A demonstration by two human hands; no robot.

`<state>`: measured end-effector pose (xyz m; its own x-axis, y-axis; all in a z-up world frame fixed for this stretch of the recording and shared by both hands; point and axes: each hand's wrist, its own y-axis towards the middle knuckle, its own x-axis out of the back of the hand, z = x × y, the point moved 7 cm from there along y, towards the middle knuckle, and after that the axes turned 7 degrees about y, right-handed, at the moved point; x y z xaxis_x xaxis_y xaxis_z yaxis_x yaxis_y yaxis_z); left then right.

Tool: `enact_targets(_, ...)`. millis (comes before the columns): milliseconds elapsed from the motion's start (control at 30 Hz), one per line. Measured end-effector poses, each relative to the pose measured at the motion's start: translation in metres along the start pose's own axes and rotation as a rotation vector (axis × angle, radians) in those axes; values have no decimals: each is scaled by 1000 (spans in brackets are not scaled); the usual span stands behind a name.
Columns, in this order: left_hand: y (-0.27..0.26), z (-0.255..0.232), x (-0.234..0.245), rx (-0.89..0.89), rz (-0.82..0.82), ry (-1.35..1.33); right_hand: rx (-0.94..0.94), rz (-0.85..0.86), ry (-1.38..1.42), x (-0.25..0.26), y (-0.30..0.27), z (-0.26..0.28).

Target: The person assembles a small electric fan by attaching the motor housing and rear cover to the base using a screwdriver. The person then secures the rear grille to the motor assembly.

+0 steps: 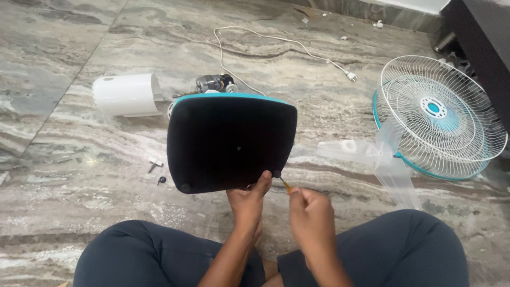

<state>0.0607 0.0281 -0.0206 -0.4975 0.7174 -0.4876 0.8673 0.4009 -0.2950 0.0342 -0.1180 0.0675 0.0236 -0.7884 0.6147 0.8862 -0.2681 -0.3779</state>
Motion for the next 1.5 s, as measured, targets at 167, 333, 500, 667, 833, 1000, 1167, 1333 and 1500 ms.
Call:
enact_targets(167, 0, -4, 4, -12, -48, -8, 579, -270, -306, 18, -32, 56)
enact_targets(333, 0, -7, 4, 0, -40, -9, 767, -254, -454, 12, -36, 64)
enact_targets(500, 0, -6, 0, 26, 0, -39, 647, -143, -459, 5, -20, 49)
enact_targets(667, 2, 0, 3, 50, -7, 35, 367, -42, 7, 4, 8, 21)
enact_targets(833, 4, 6, 4, 63, -6, 23, -116, 127, 686, -3, 13, -10)
enact_targets(1000, 3, 6, 2, 87, -16, 45, -174, 124, 760, -6, 7, -10)
enact_targets(1167, 0, 0, 4, 93, -35, 3, -64, 108, 514, 1, 5, -5)
enact_targets(1333, 1, 0, 9, 134, -47, 54, 58, 63, 462, 21, 10, -16)
enact_targets(1500, -3, 13, 9, 207, -1, 106, 265, 72, 468, 8, 60, -35)
